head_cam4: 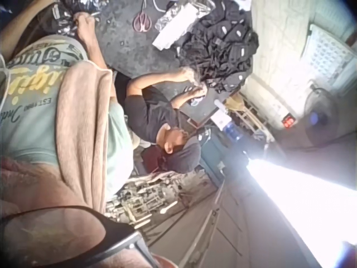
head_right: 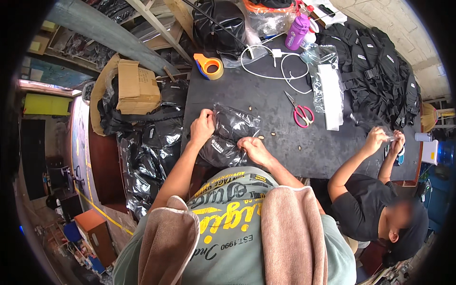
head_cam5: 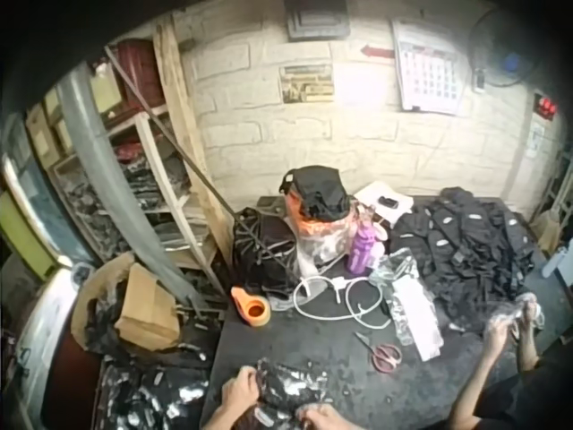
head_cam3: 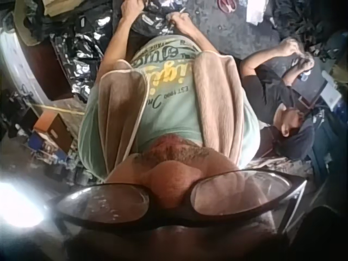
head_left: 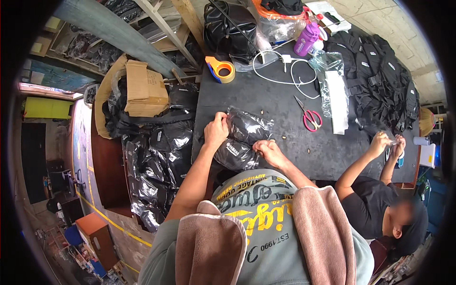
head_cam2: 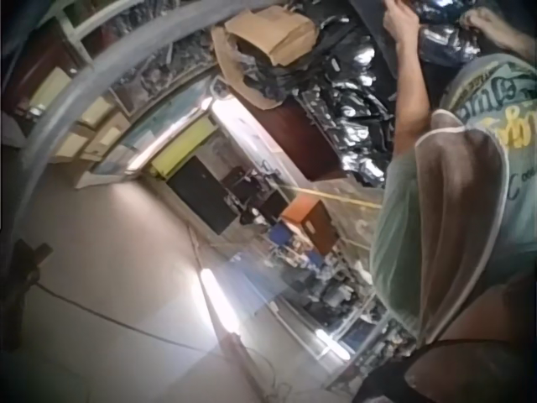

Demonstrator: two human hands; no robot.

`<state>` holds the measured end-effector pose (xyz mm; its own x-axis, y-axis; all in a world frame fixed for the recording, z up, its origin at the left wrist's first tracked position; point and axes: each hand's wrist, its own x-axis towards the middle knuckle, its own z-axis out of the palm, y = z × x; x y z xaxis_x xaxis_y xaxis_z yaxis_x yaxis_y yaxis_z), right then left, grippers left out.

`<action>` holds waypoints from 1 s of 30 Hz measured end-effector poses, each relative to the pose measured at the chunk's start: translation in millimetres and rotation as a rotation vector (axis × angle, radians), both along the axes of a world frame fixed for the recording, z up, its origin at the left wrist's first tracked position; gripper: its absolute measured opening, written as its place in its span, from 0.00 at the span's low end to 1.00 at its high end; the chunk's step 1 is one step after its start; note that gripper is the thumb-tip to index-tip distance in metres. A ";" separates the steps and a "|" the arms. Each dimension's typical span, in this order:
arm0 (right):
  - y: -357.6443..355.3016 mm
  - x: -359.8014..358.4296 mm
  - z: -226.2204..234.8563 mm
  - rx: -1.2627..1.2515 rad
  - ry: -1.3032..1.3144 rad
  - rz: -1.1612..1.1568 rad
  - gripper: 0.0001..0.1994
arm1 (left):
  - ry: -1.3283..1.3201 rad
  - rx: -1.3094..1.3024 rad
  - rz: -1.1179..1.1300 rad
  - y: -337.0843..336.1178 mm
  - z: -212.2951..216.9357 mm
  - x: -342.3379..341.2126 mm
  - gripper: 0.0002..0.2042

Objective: The person packs black pouches by folding their straps, inserting the pouches into plastic sleeves by hand, trimming with scissors, and stacking the packaged pouches into a bin.

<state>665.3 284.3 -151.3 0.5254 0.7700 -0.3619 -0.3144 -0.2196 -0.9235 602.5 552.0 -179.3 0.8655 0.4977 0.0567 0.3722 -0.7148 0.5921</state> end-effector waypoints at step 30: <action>15.1 16.9 45.9 -0.060 -0.929 0.050 0.13 | -0.089 -1.354 -0.038 -83.6 15.9 -34.1 0.05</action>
